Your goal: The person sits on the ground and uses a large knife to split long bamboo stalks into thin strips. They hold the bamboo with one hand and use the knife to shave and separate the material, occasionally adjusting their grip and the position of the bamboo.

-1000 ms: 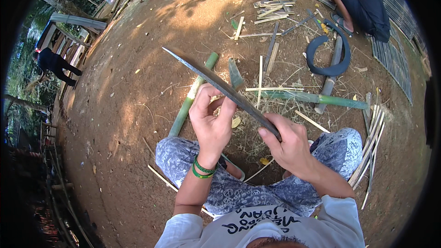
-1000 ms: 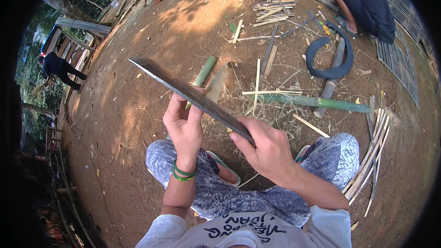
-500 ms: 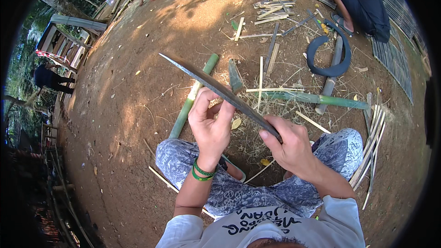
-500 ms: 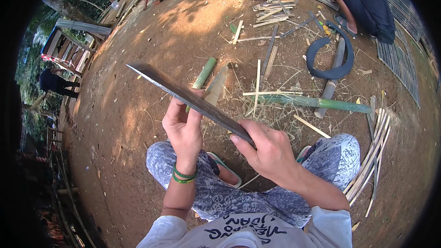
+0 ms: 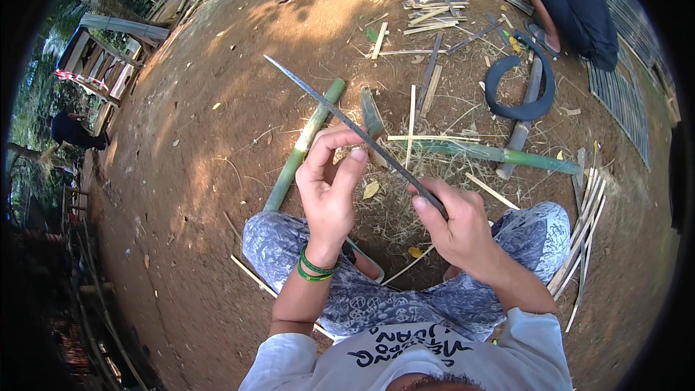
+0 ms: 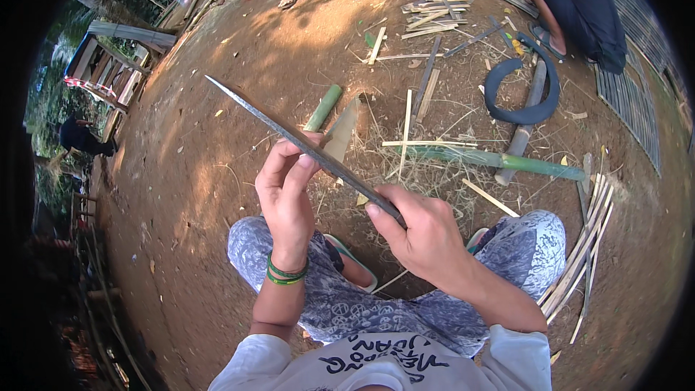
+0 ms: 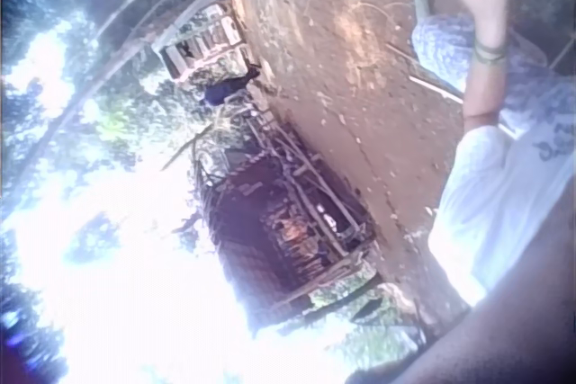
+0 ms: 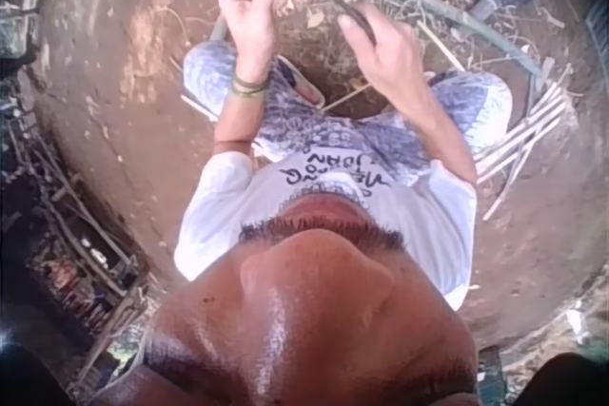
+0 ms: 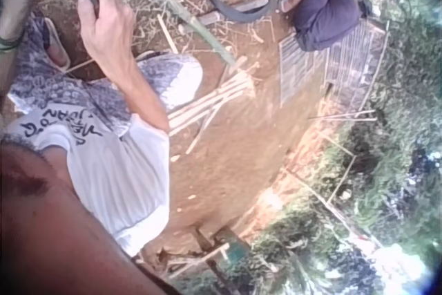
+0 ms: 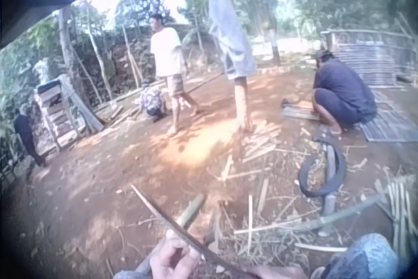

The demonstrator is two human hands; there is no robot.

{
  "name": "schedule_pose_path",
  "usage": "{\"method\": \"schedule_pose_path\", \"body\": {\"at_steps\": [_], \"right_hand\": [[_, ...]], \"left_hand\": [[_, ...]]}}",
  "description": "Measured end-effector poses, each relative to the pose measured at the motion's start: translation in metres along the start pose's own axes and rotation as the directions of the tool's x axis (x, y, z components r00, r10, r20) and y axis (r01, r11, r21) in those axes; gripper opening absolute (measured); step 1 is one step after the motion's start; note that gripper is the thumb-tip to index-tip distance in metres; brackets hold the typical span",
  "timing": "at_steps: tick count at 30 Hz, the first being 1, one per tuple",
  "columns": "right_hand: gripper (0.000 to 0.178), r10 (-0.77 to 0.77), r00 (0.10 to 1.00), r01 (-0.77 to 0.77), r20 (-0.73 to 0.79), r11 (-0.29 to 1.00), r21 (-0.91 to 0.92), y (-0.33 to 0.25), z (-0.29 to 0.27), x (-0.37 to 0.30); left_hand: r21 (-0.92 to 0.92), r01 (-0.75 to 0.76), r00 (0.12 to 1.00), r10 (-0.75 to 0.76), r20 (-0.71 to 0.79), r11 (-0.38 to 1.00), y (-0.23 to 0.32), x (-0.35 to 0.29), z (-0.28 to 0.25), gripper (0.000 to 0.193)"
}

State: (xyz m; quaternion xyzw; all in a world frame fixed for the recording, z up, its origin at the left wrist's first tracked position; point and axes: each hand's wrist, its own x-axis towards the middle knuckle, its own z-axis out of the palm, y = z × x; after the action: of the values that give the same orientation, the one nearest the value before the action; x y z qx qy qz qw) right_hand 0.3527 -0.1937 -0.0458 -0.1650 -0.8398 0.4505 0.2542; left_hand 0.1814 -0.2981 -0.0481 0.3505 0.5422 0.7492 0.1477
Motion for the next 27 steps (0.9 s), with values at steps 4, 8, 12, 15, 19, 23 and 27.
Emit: {"method": "schedule_pose_path", "body": {"at_steps": [4, 8, 12, 15, 19, 23, 27], "right_hand": [[0.024, 0.024, 1.0, -0.023, -0.012, 0.999, 0.04, 0.0, 0.002, 0.001], [0.025, 0.025, 1.0, -0.025, -0.015, 0.999, 0.036, -0.002, 0.003, 0.001], [0.025, 0.015, 1.0, -0.014, -0.016, 0.999, 0.045, -0.001, 0.004, 0.001], [0.025, 0.017, 1.0, -0.017, -0.01, 0.999, 0.042, -0.001, 0.005, 0.001], [0.024, 0.017, 1.0, -0.017, -0.009, 0.999, 0.031, -0.001, 0.005, 0.001], [0.023, 0.003, 1.0, -0.002, -0.023, 1.0, 0.023, -0.001, 0.007, 0.001], [0.022, -0.025, 0.998, 0.026, -0.057, 1.0, 0.005, 0.001, 0.009, 0.0]], "left_hand": [[-0.163, 0.082, 0.996, -0.077, 0.036, 0.983, 0.01, -0.002, 0.006, 0.028], [-0.127, 0.094, 0.996, -0.092, 0.019, 0.987, 0.009, -0.003, 0.007, 0.029], [-0.13, 0.108, 0.994, -0.107, 0.012, 0.986, 0.008, -0.003, 0.006, 0.029], [-0.127, 0.128, 0.992, -0.128, 0.008, 0.984, 0.009, -0.003, 0.006, 0.029], [-0.131, 0.152, 0.988, -0.154, 0.0, 0.98, 0.009, -0.003, 0.005, 0.028], [-0.155, 0.112, 0.992, -0.12, -0.041, 0.982, 0.01, -0.006, 0.011, 0.025], [-0.18, 0.054, 0.997, -0.063, -0.044, 0.982, 0.008, -0.006, 0.016, 0.02]]}}
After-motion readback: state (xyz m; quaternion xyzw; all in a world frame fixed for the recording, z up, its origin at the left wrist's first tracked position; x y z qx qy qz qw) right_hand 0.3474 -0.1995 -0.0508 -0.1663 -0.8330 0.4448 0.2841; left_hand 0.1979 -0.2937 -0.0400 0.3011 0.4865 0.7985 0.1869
